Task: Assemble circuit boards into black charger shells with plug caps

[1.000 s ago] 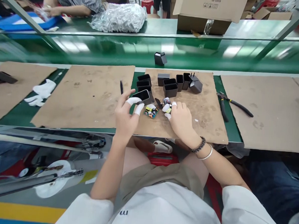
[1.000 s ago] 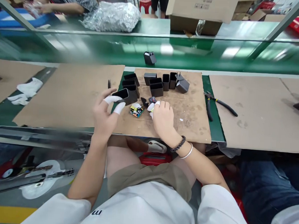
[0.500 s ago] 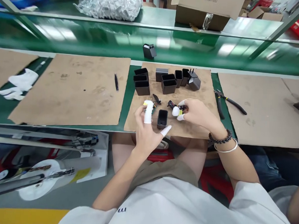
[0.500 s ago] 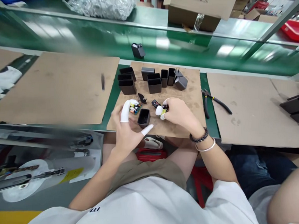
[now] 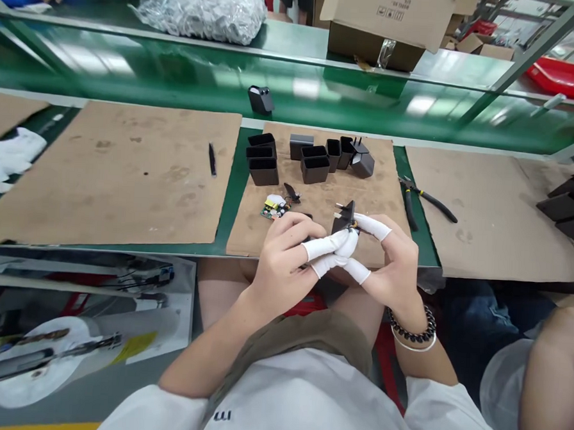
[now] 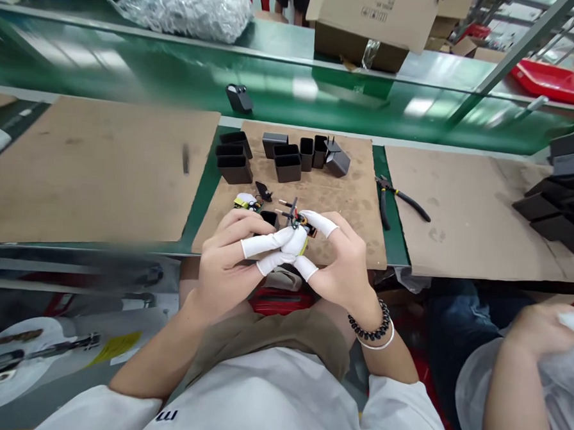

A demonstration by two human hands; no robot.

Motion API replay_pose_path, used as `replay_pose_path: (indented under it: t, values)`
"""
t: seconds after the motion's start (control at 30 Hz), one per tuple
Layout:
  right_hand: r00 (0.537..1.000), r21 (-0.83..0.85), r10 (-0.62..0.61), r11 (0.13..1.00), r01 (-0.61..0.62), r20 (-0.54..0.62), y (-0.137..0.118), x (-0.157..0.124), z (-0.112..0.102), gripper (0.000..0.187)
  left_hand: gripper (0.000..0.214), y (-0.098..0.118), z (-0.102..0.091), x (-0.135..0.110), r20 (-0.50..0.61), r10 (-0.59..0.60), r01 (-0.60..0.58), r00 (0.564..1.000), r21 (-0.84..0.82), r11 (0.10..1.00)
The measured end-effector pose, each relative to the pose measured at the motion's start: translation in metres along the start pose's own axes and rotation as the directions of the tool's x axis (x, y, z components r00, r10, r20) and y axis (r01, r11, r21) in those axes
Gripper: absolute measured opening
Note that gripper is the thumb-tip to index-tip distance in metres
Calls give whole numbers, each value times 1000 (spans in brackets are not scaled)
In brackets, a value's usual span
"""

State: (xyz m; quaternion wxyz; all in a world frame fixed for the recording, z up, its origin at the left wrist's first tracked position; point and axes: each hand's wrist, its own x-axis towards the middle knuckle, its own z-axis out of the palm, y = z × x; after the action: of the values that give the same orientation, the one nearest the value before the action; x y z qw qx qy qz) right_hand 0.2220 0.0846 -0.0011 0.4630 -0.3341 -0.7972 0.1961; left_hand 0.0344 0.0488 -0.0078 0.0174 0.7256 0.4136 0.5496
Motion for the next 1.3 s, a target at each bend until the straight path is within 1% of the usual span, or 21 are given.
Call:
replay_pose_path:
  t: [0.07,0.17,0.37,0.43,0.47,0.5,0.53,0.6,0.67,0.7,0.73,0.77,0.83,0.9,0.97,1.03,1.07,1.13,1.2,1.27,1.3]
  values:
    - [1000,-51,3,999,-2,29,3,-2,0,42,17,-1,-1,-2,44,0,-2,999,43,999]
    - [994,-33,76,997,-73,81,5,-5,1,40,21,-3,-4,-6,74,-34,29,997,71,997]
    - [986,27,155,987,-158,68,2,-4,4,38,19,-4,4,-8,20,38,-38,999,9,999]
    - [971,92,229,968,-235,71,1,-4,7,39,16,-4,7,-8,0,34,-34,999,2,999]
    - [957,158,279,945,-288,77,1,-3,8,41,13,-3,7,-8,1,-2,2,1000,-30,1000]
    - [938,247,335,905,-347,89,2,-3,10,45,13,-3,6,-7,2,-68,68,998,-80,994]
    - [914,354,390,843,-404,113,3,-3,11,49,15,-2,4,-8,-7,-154,152,988,-135,979]
    - [857,579,477,650,-492,193,8,-3,12,50,26,-3,-2,-9,-48,-320,303,946,-216,928]
    - [808,729,522,435,-528,274,14,-2,12,43,42,-9,-9,-14,-60,-407,391,911,-187,901]
    - [791,766,532,359,-533,301,17,-2,12,40,54,-14,-12,-17,-26,-421,414,907,-136,900]
    - [780,785,540,312,-535,316,21,-1,12,38,68,-19,-14,-20,36,-432,434,901,-79,898]
    - [772,790,547,293,-538,322,23,-1,12,38,82,-24,-16,-24,111,-449,454,886,-23,890]
    - [767,776,554,309,-550,323,28,-1,13,41,101,-34,-17,-31,232,-492,495,839,53,867]
    - [767,759,557,334,-559,320,32,-2,14,41,106,-41,-15,-36,299,-538,544,788,73,836]
    - [762,760,564,327,-561,319,37,-5,15,36,101,-44,-12,-39,332,-567,585,754,53,809]
    - [750,768,572,298,-567,332,42,-10,16,32,91,-45,-7,-40,357,-566,603,743,9,798]
    - [745,770,573,284,-572,342,44,-12,16,32,86,-46,-3,-40,362,-559,601,746,-7,799]
    - [741,770,568,269,-579,359,48,-17,17,32,80,-45,6,-39,310,-564,586,765,27,810]
    - [753,777,556,275,-567,353,50,-21,18,32,75,-43,18,-38,179,-598,571,782,179,801]
    - [767,786,550,290,-546,330,50,-24,21,32,65,-39,29,-37,70,-622,559,780,367,743]
    - [774,791,550,299,-534,315,50,-24,22,33,61,-36,32,-35,60,-633,550,771,437,712]
